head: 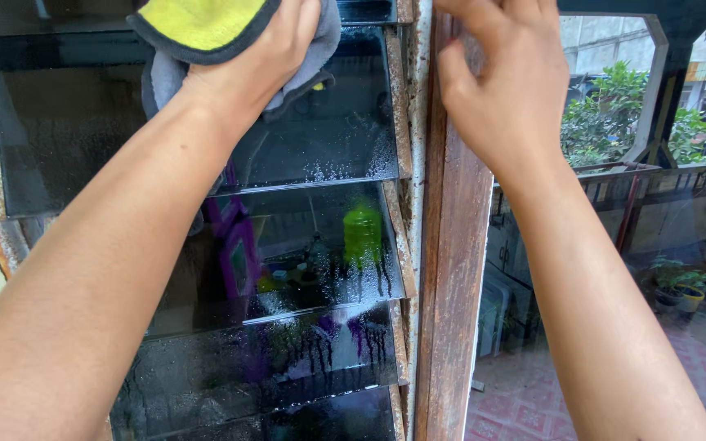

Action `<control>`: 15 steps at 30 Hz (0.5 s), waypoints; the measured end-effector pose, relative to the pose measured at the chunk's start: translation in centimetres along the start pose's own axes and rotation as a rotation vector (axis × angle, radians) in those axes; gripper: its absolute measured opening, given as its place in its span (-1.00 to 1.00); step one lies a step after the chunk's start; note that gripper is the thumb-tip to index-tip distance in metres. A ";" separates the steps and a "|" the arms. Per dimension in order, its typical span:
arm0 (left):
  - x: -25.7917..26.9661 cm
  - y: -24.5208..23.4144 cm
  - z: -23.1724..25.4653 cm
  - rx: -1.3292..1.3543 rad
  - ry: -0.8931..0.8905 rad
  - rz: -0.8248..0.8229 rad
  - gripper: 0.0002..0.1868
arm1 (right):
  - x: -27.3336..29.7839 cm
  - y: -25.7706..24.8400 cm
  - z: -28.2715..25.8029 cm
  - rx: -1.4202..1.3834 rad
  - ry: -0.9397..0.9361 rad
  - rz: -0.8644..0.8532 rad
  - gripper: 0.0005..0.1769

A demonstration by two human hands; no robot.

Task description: The person cleans glass window slats by spraying liquid from a bottle and wiping the surfaces with a cloth.

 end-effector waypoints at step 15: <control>-8.7 1.6 9.4 0.486 -0.266 0.136 -0.75 | 1.1 4.1 1.1 0.212 -0.034 -0.145 -0.53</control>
Point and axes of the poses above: each hand's wrist, its own x-axis away from the middle knuckle, its own y-axis out of the palm, z = x × y, the point moved 1 cm from there along -x, towards the middle knuckle, and after that the axes turned 11 degrees about x, right-handed, at the moved point
